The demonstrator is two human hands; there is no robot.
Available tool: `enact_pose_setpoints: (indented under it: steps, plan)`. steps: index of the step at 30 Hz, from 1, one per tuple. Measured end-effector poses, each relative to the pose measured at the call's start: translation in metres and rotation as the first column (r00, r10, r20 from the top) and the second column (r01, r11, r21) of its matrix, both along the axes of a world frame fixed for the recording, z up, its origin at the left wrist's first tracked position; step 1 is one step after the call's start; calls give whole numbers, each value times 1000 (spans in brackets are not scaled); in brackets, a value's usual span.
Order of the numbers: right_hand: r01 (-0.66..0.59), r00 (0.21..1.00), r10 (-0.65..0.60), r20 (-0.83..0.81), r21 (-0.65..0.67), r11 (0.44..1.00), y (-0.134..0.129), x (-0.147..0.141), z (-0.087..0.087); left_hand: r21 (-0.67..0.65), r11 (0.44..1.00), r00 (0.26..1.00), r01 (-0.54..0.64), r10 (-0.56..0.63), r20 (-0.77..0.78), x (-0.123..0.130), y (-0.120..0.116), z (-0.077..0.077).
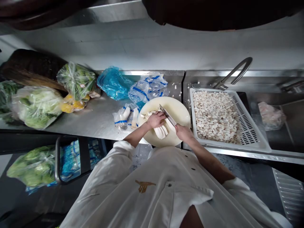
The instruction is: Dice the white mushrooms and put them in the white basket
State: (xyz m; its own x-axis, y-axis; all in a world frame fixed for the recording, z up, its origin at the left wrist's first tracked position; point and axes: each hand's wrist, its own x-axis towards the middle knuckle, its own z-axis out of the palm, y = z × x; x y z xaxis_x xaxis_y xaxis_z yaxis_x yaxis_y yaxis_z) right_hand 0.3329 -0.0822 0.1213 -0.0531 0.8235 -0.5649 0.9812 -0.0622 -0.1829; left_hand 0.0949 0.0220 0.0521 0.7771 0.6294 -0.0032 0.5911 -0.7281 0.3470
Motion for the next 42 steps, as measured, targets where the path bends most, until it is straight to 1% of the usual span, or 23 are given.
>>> enact_pose_setpoints:
  steps: [3, 5, 8, 11, 14, 18, 21, 25, 28, 31, 33, 35, 37, 39, 42]
  plan:
    - [3, 1000, -3, -8, 49, 999, 1, 3, 4, -4, 1000, 1000, 13, -13, -21, -3, 2, 0]
    - [11, 1000, -9, -20, 84, 996, -4, 5, 5, 3, 1000, 999, -11, 11, -34, -4, 2, -1]
    - [14, 999, -12, -33, 54, 998, -11, 4, 2, 6, 999, 999, -41, 41, -27, -3, 1, -2]
    - [9, 999, -8, -36, 16, 1000, -7, 1, -4, 5, 999, 999, -40, 40, -19, -2, -2, 1]
    - [-5, 999, 7, -43, 46, 999, -4, 3, -6, 19, 997, 997, -76, 77, -24, -4, -4, 4]
    - [11, 999, -8, -35, 82, 997, -15, 7, -5, 32, 995, 995, -98, 98, -12, -9, -6, -1]
    - [11, 999, -9, -51, 34, 999, -19, 3, -9, 35, 994, 995, -101, 100, 11, -10, -6, -5]
    - [-13, 998, 15, -68, 30, 999, -5, 1, -17, 30, 995, 996, -93, 93, 16, -10, -3, -3]
    - [-16, 997, 20, -70, 60, 998, 3, 8, -16, 31, 996, 996, -88, 88, 5, -11, -3, 0]
    - [29, 999, -26, -32, 105, 994, -2, 13, -9, 45, 993, 994, -111, 111, 2, -10, -4, -1]
    - [34, 999, -30, -43, 107, 994, -8, 12, -6, 50, 991, 992, -126, 126, -1, -10, -5, -3]
    - [18, 997, -12, -77, 86, 996, -11, 7, -6, 46, 990, 991, -134, 134, -17, -9, -5, -4]
    - [-1, 994, 6, -105, 51, 999, -9, 3, -9, 47, 990, 990, -136, 138, -38, -10, -4, -5]
    - [-10, 992, 13, -127, 20, 1000, 0, 1, -14, 61, 988, 989, -141, 144, -47, -11, -3, -5]
    - [-21, 984, 20, -175, -7, 1000, 14, 7, -19, 76, 989, 990, -131, 134, -44, -12, 0, -4]
